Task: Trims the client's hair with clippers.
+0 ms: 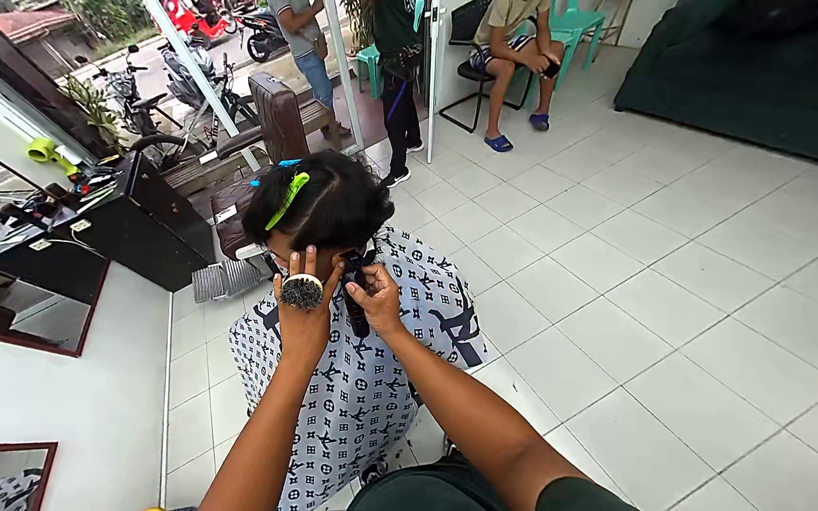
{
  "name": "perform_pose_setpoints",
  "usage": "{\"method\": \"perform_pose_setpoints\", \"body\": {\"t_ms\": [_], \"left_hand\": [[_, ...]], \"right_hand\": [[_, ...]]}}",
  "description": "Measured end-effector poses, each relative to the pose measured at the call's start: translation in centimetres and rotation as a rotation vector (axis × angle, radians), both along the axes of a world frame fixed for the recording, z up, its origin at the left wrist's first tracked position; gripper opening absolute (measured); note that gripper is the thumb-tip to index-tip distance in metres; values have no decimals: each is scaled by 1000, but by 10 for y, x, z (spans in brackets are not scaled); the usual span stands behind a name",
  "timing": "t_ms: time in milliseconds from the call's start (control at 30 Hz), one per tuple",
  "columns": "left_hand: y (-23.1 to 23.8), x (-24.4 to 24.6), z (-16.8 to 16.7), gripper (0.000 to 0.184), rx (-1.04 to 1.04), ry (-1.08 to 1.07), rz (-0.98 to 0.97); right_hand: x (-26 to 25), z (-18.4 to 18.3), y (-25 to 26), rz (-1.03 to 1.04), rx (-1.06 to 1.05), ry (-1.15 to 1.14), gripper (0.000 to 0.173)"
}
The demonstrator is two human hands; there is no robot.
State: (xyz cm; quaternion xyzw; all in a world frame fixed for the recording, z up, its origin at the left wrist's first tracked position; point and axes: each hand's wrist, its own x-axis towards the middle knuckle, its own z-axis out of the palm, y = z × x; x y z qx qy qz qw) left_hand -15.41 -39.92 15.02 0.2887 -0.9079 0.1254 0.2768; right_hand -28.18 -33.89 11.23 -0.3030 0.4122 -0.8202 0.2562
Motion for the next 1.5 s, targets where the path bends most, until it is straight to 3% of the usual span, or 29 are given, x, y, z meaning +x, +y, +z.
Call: {"method": "perform_pose_setpoints", "body": {"t_ms": [533,733,1067,1300,1500], "left_hand": [[3,-2,-2,80,-27,-35,57],[3,-1,-3,60,-10,-48,67],[1,-1,-2,80,-1,-41,48],[1,-2,-6,55,-24,-61,87],[2,-3,-5,77,-26,-48,77]], "right_hand": [[-1,5,-2,37,2,-38,26],[-5,2,-2,87,11,72,29],[-6,3,-2,60,0,17,27],[-12,5,0,148,30,94,30],[-13,5,1,113,32,48,29]]}}
